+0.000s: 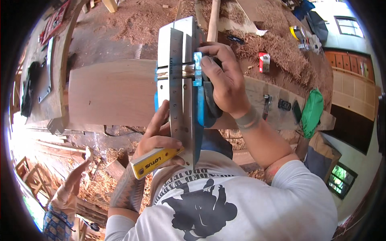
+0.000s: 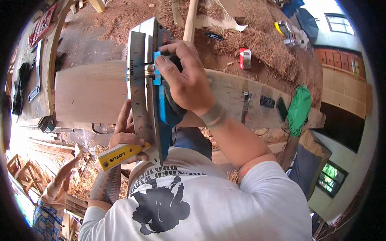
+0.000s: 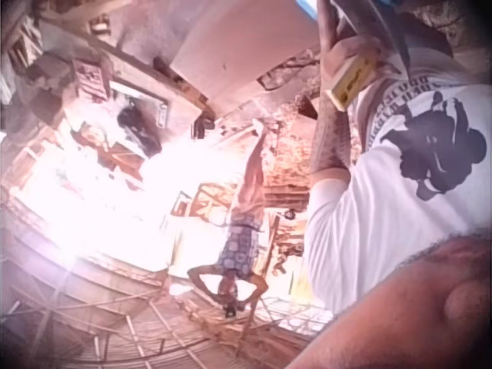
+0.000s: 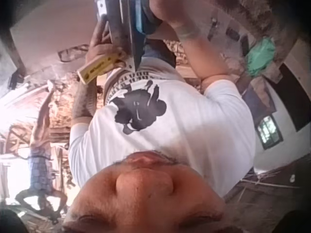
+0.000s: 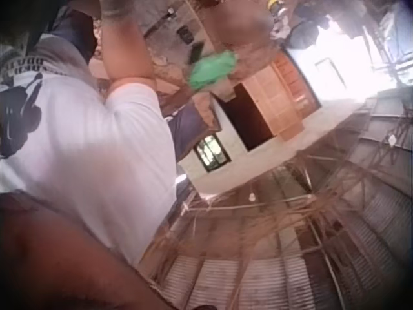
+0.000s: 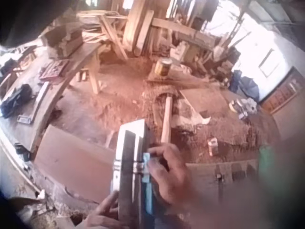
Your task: The person uses a socket wrench to tighten bolts on the blade assembly of an electric hand planer while holding a combination square against the tool base.
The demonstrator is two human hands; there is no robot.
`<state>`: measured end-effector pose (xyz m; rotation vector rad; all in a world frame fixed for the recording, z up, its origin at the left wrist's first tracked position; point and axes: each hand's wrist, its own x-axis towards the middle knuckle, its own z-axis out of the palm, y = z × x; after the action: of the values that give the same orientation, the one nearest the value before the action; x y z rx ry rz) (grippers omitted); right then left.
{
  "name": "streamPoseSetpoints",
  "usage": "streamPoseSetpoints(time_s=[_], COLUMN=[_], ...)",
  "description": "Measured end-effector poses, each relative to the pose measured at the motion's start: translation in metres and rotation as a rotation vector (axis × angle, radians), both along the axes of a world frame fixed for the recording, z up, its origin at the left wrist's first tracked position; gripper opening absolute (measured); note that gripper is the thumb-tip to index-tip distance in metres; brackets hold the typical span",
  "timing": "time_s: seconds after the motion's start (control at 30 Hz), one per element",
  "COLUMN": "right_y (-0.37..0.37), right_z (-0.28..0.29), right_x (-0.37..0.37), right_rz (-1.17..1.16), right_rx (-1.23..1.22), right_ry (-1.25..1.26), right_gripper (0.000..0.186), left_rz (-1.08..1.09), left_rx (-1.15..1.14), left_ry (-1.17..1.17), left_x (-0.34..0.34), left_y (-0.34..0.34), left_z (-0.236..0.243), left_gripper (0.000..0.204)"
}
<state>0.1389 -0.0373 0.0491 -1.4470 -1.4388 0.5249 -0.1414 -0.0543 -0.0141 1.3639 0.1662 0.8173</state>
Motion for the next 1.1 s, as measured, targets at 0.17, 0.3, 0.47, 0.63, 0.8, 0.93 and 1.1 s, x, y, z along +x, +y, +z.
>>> streamPoseSetpoints(time_s=[0.17,0.3,0.47,0.63,0.8,0.93,1.1], right_y=[-0.003,-0.002,-0.002,0.0,0.001,-0.001,-0.001], right_z=[0.009,0.01,0.012,0.012,0.012,0.015,0.012], right_x=[-0.002,0.002,0.001,0.004,0.006,0.005,0.005], right_rz=[-0.039,0.006,0.019,0.04,0.087,0.043,0.039], right_rx=[-0.071,-0.12,-0.139,-0.134,-0.176,-0.195,-0.198], right_ry=[0.097,0.047,0.098,0.095,0.092,0.142,0.157], right_gripper=[0.03,0.034,0.039,0.041,0.043,0.044,0.045], left_rz=[-0.003,-0.008,-0.025,-0.025,0.008,-0.031,-0.097], left_rx=[-0.049,-0.024,-0.014,-0.079,-0.056,-0.187,-0.679], left_ry=[-0.021,-0.04,-0.065,0.032,0.113,0.192,0.29], left_x=[0.004,0.005,0.005,-0.002,-0.002,-0.014,-0.017], left_y=[-0.001,-0.002,-0.001,-0.008,-0.015,-0.022,-0.027], left_z=[0.01,0.014,0.019,0.024,0.023,0.023,0.032], left_gripper=[0.047,0.047,0.048,0.044,0.044,0.04,0.028])
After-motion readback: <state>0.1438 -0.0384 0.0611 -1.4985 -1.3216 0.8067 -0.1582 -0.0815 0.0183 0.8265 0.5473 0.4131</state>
